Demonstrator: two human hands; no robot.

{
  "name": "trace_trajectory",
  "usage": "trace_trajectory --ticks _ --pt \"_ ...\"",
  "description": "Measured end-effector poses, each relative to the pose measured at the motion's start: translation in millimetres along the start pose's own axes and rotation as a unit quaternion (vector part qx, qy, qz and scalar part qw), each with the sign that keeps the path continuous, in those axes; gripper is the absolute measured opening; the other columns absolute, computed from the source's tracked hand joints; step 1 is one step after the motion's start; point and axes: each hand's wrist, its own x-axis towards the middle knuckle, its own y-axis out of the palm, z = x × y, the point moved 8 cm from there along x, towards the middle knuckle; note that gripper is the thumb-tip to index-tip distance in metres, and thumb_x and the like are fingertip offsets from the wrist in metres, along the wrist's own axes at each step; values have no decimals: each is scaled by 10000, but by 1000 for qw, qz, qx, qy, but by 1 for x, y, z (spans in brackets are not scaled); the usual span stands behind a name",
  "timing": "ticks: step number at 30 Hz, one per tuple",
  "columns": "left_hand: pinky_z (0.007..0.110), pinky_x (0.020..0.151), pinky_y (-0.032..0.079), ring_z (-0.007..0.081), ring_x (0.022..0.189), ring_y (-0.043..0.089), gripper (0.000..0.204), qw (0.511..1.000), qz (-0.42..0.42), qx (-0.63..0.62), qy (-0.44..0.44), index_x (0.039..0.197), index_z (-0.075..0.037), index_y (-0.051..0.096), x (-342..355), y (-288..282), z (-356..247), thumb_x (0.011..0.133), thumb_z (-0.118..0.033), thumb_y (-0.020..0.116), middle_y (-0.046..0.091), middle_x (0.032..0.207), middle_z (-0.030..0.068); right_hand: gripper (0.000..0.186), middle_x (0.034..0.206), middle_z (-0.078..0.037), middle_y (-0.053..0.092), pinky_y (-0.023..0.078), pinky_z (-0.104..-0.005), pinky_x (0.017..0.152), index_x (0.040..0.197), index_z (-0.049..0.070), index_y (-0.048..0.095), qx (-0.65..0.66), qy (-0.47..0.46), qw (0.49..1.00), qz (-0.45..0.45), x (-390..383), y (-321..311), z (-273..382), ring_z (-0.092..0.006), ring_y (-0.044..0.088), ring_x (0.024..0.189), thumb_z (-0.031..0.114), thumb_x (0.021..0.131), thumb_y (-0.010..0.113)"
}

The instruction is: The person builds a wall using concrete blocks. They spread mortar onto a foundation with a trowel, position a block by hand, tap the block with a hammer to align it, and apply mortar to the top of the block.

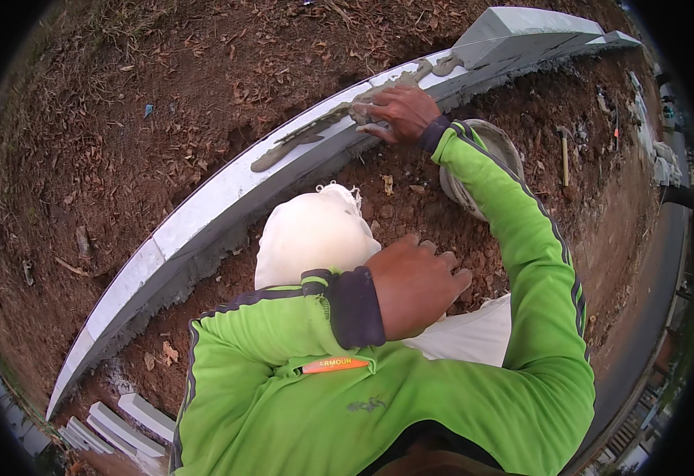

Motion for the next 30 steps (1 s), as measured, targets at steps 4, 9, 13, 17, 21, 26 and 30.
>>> trace_trajectory --ticks 4,9,13,17,21,26,30 --pt "447 829 509 321 943 679 499 1000 3 -9 -1 1295 -82 600 1 -1 2 867 -298 739 648 1031 110 451 1097 -68 728 571 -432 857 1294 237 694 -8 31 999 20 -4 -3 0 -283 701 1029 550 980 613" --pt "451 847 511 322 967 681 511 1000 1 -9 6 1300 -89 598 1 -5 4 862 -307 741 647 1029 113 403 1024 -75 733 577 -430 805 1192 215 747 17 131 991 -17 -29 -13 -18 -308 710 949 528 947 676" --pt "457 871 507 326 983 679 526 1000 15 -11 -7 1321 -88 591 -1 -5 5 861 -298 736 649 1046 118 389 975 -128 746 581 -422 773 1132 121 766 92 234 962 -105 -72 -50 -34 -336 730 889 444 917 751" --pt "457 886 500 331 1014 666 544 999 23 -31 -33 1344 -87 586 -10 -5 15 861 -288 735 650 1072 123 446 1051 -177 765 588 -426 837 1090 35 764 96 287 948 -97 -173 -91 -74 -359 746 949 444 911 768" --pt "475 951 494 356 1114 638 579 996 53 -42 -56 1379 -75 576 -11 -9 22 871 -297 743 653 1162 160 474 1002 -183 763 590 -467 836 1124 59 751 -47 381 920 86 -301 -108 -108 -373 740 932 497 959 679" --pt "492 1036 473 395 1200 610 609 994 69 -61 -56 1434 -77 545 -7 -15 20 905 -302 745 633 1305 210 380 901 -210 745 595 -512 752 1040 67 737 -109 495 815 280 -314 -95 -94 -398 735 862 429 976 637" --pt "489 1041 475 418 1192 610 610 996 61 -53 -36 1443 -96 547 0 -18 13 908 -310 750 629 1327 217 310 914 -192 762 610 -474 721 904 37 765 -93 559 765 307 -331 -31 -68 -364 763 861 313 963 639"
